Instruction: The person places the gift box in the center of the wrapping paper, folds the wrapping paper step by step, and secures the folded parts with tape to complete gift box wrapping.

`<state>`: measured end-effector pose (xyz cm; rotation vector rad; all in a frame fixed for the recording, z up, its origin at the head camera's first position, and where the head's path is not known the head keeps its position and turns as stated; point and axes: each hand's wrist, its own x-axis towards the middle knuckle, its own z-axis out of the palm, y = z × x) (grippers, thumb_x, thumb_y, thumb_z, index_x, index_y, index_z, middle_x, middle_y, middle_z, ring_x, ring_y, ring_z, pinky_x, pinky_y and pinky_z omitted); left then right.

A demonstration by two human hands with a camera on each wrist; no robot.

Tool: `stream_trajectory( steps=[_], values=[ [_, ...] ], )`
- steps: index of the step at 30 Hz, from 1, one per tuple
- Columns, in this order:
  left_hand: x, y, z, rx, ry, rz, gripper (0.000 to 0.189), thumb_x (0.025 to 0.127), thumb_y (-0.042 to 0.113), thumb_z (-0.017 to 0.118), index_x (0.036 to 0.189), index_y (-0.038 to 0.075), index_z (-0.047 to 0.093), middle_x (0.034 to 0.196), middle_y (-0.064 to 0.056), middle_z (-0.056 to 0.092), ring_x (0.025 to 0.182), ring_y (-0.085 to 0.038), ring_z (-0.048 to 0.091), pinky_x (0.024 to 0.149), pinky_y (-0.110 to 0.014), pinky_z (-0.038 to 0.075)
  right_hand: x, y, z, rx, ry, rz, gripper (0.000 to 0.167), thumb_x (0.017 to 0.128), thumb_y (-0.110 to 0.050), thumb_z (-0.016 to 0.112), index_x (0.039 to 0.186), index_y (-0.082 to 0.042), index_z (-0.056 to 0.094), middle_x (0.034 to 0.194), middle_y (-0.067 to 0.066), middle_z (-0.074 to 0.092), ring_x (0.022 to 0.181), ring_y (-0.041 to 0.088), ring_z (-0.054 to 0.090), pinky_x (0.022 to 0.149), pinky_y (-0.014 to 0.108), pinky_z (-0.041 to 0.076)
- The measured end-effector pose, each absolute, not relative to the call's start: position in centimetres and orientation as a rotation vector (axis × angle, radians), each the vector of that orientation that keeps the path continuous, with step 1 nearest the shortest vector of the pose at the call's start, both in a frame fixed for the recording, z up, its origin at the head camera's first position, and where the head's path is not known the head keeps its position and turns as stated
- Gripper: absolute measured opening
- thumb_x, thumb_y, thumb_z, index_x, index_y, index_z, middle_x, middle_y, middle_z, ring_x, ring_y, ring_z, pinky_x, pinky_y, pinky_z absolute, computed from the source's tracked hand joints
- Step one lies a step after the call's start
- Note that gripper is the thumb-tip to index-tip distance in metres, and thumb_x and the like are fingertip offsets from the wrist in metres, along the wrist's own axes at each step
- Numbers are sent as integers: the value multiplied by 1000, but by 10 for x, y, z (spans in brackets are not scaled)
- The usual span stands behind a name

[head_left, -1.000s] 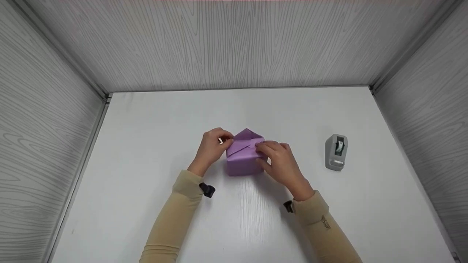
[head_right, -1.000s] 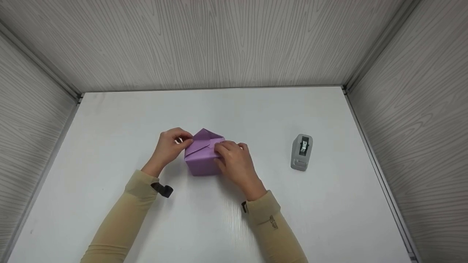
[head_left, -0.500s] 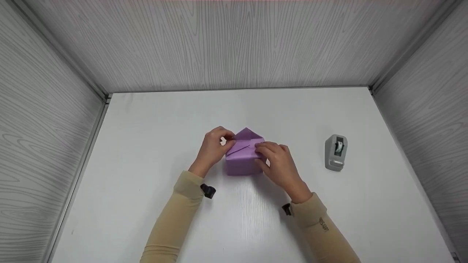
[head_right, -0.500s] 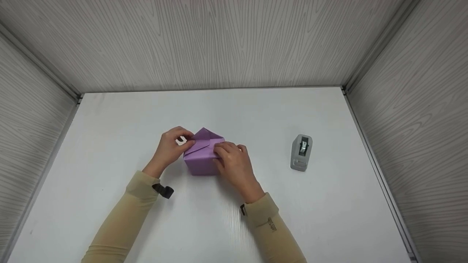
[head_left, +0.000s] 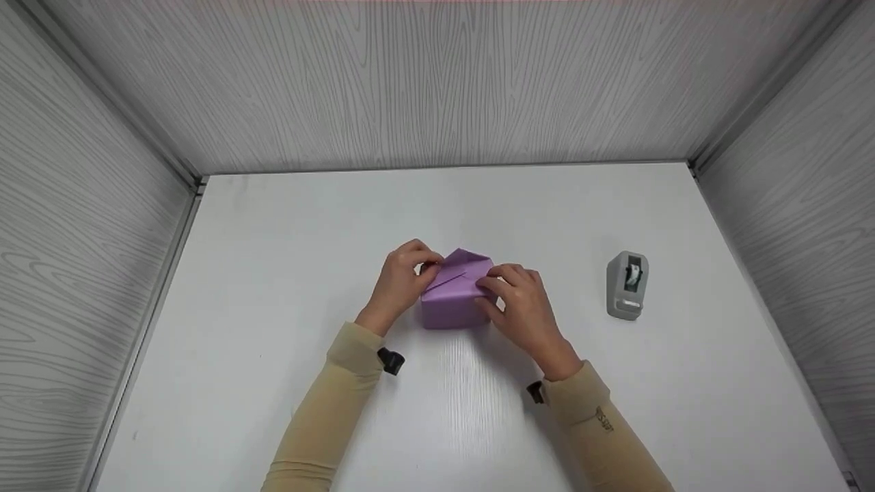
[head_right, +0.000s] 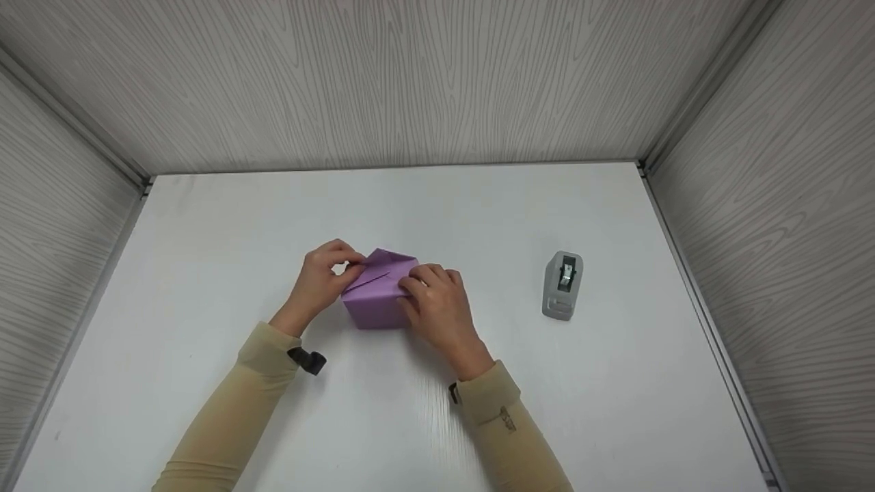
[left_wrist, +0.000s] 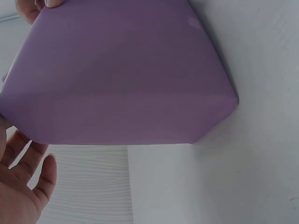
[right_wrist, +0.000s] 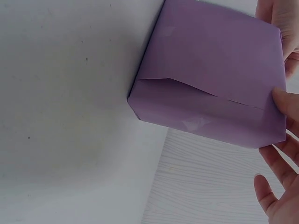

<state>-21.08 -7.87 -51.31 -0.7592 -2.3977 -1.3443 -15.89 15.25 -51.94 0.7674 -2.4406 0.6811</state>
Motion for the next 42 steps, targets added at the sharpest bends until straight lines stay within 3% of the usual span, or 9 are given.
stream_trajectory(
  steps=[7, 17, 25, 30, 35, 39, 42],
  values=[
    [-208, -78, -512, -781, -2435, -1251, 9, 88, 7, 74, 96, 6, 77, 87, -1, 65, 77, -15, 57, 79, -39, 45, -159, 152, -520, 755, -2437, 695, 23, 80, -17, 83, 101, -10, 74, 104, 3, 64, 102, 24, 59, 81, 45, 43],
    [-204, -80, -511, -886, -2397, -1109, 11, 88, 9, 74, 97, 8, 79, 92, -5, 66, 86, -22, 60, 80, -42, 45, -159, 152, -521, 755, -2424, 706, 23, 80, -16, 83, 101, -10, 74, 104, 3, 64, 101, 24, 59, 80, 46, 43],
    [-191, -88, -512, -1003, -2484, -1000, 46, 76, 30, 86, 114, 7, 73, 112, -5, 65, 109, -22, 56, 92, -43, 41, -159, 153, -522, 762, -2411, 701, 23, 81, -15, 82, 102, -10, 72, 105, 3, 64, 101, 24, 59, 80, 46, 43],
    [-181, -90, -514, -1011, -2553, -827, 48, 82, 28, 82, 123, 7, 69, 123, -5, 62, 120, -23, 52, 100, -43, 39, -160, 153, -523, 776, -2394, 710, 26, 81, -14, 82, 104, -10, 71, 106, 4, 63, 102, 24, 59, 81, 46, 44],
    [-174, -89, -518, -1000, -2558, -708, 41, 88, 29, 75, 125, 12, 69, 129, -5, 60, 125, -27, 50, 101, -46, 40, -162, 154, -523, 809, -2400, 715, 41, 81, -14, 82, 117, -9, 64, 117, 7, 60, 109, 26, 57, 86, 47, 44],
    [-172, -88, -521, -995, -2525, -678, 37, 87, 25, 76, 122, 13, 70, 127, -6, 62, 126, -29, 50, 99, -47, 41, -166, 157, -521, 878, -2488, 654, 55, 85, -17, 79, 134, -10, 56, 136, 8, 53, 128, 27, 48, 98, 51, 40],
    [-171, -86, -523, -981, -2503, -667, 37, 85, 22, 77, 120, 12, 71, 126, -6, 64, 125, -29, 51, 96, -48, 42, -170, 158, -518, 935, -2561, 595, 54, 88, -18, 75, 139, -11, 56, 142, 6, 51, 136, 24, 42, 105, 54, 34]
  ],
)
